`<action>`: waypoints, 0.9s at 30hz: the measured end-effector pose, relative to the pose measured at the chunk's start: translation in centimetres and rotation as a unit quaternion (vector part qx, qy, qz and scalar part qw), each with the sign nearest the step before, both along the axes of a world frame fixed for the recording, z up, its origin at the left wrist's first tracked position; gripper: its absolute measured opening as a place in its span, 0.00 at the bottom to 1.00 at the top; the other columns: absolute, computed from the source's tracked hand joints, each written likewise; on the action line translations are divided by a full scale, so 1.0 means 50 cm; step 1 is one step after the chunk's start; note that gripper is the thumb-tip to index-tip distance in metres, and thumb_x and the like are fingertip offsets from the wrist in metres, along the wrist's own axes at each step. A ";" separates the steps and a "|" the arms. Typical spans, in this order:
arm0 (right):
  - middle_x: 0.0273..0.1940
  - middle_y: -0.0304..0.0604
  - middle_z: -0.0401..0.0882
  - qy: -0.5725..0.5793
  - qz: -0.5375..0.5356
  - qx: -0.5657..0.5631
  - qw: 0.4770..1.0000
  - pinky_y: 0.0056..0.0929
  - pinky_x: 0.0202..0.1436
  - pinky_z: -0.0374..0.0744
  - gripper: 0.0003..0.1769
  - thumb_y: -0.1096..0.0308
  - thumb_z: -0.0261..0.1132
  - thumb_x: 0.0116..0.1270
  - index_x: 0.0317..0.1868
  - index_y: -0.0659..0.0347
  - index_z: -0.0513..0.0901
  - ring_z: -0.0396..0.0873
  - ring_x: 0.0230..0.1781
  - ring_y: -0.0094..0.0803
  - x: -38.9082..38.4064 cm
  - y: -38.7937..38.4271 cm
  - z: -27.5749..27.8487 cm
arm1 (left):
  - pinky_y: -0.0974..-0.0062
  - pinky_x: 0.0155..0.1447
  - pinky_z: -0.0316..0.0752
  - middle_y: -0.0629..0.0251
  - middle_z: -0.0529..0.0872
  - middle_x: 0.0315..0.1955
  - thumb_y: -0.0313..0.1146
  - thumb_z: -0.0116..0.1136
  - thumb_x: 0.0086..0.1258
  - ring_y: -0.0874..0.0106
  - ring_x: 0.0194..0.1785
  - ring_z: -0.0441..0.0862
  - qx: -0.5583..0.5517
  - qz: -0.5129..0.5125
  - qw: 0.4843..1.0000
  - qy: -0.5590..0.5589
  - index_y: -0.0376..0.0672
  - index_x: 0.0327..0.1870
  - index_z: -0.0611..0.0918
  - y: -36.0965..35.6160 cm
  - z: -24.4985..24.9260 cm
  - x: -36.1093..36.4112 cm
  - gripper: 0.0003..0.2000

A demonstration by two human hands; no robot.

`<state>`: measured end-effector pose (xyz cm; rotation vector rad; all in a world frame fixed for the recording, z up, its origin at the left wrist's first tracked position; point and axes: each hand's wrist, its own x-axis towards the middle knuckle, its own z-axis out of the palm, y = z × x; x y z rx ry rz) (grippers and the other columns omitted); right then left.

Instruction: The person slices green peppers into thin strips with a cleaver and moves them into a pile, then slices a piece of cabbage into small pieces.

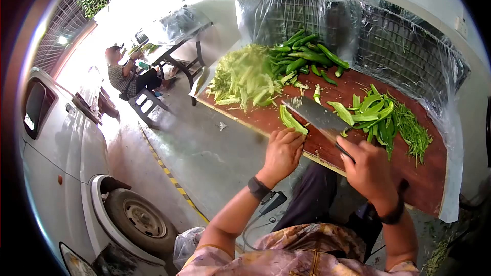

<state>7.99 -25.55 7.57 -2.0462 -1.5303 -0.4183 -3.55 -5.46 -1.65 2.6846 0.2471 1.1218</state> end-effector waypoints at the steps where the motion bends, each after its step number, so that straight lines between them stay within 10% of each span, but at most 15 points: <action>1: 0.23 0.45 0.72 -0.001 0.006 -0.015 1.000 0.42 0.25 0.72 0.21 0.72 0.70 0.53 0.51 0.53 0.84 0.74 0.21 0.45 -0.007 -0.027 0.016 | 0.61 0.58 0.68 0.61 0.83 0.44 0.29 0.59 0.61 0.59 0.52 0.77 -0.002 -0.001 1.000 -0.002 0.40 0.43 0.84 0.000 0.003 0.000 0.10; 23: 0.27 0.49 0.76 -0.074 0.029 -0.040 0.996 0.42 0.29 0.76 0.20 0.67 0.65 0.57 0.52 0.51 0.83 0.79 0.26 0.47 -0.011 0.174 -0.056 | 0.63 0.52 0.73 0.60 0.84 0.36 0.27 0.59 0.58 0.57 0.44 0.77 -0.023 -0.019 0.999 0.035 0.38 0.35 0.83 0.005 0.022 -0.014 0.06; 27: 0.33 0.57 0.82 0.127 0.050 0.048 0.989 0.39 0.37 0.79 0.19 0.69 0.65 0.59 0.53 0.59 0.82 0.82 0.33 0.50 0.021 0.171 -0.013 | 0.63 0.51 0.74 0.60 0.85 0.40 0.27 0.60 0.59 0.58 0.43 0.77 -0.018 -0.026 1.000 0.000 0.41 0.39 0.84 0.016 0.009 -0.010 0.08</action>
